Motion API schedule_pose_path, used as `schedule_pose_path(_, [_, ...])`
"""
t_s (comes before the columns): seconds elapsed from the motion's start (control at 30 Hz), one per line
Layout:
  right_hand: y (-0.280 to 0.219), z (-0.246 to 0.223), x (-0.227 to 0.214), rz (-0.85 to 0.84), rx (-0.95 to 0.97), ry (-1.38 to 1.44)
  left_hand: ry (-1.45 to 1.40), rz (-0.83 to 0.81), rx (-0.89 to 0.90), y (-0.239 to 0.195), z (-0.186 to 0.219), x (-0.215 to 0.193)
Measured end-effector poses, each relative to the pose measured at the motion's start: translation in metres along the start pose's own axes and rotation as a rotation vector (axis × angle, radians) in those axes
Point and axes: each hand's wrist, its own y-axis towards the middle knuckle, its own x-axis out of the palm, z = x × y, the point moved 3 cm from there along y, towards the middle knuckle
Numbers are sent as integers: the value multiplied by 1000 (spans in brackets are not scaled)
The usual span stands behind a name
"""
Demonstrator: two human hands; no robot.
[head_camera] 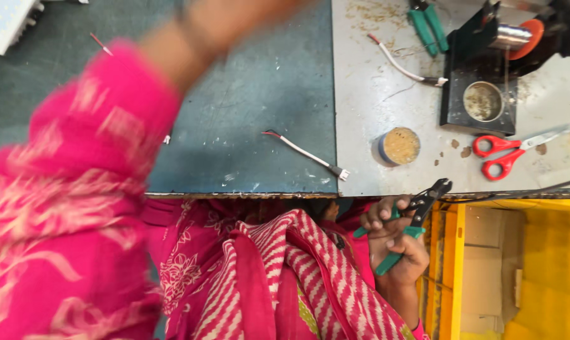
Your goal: The person solders wires to an LED panel using a soldering iron and then strips the ends of several white wires with pliers. The person handles the LED panel, soldering iron, pliers, and wires throughout the process.
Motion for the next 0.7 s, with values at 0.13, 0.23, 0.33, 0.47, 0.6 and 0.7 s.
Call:
schedule_pose_path(0.13, [-8, -3, -2, -26, -3, 46, 54, -83, -38, 28, -36, 52])
schedule_pose_path(0.23, [-10, -6, -9, 11, -6, 39, 60, -214, 10, 65, -36, 72])
schedule_pose_path(0.33, [-8, -7, -12, 40, 39, 32, 23, -312, 162, 66, -14, 103])
schedule_pose_path(0.47, [-8, -8, -13, -7, 38, 37, 23, -123, 259, 46, -3, 161])
schedule_pose_path(0.6, [-15, -6, -15, 8, 24, 49, -54, -7, 233, 57, -15, 186])
schedule_pose_path(0.7, [-14, -5, -17, 31, 23, 73, -62, -149, 367, 63, -8, 179])
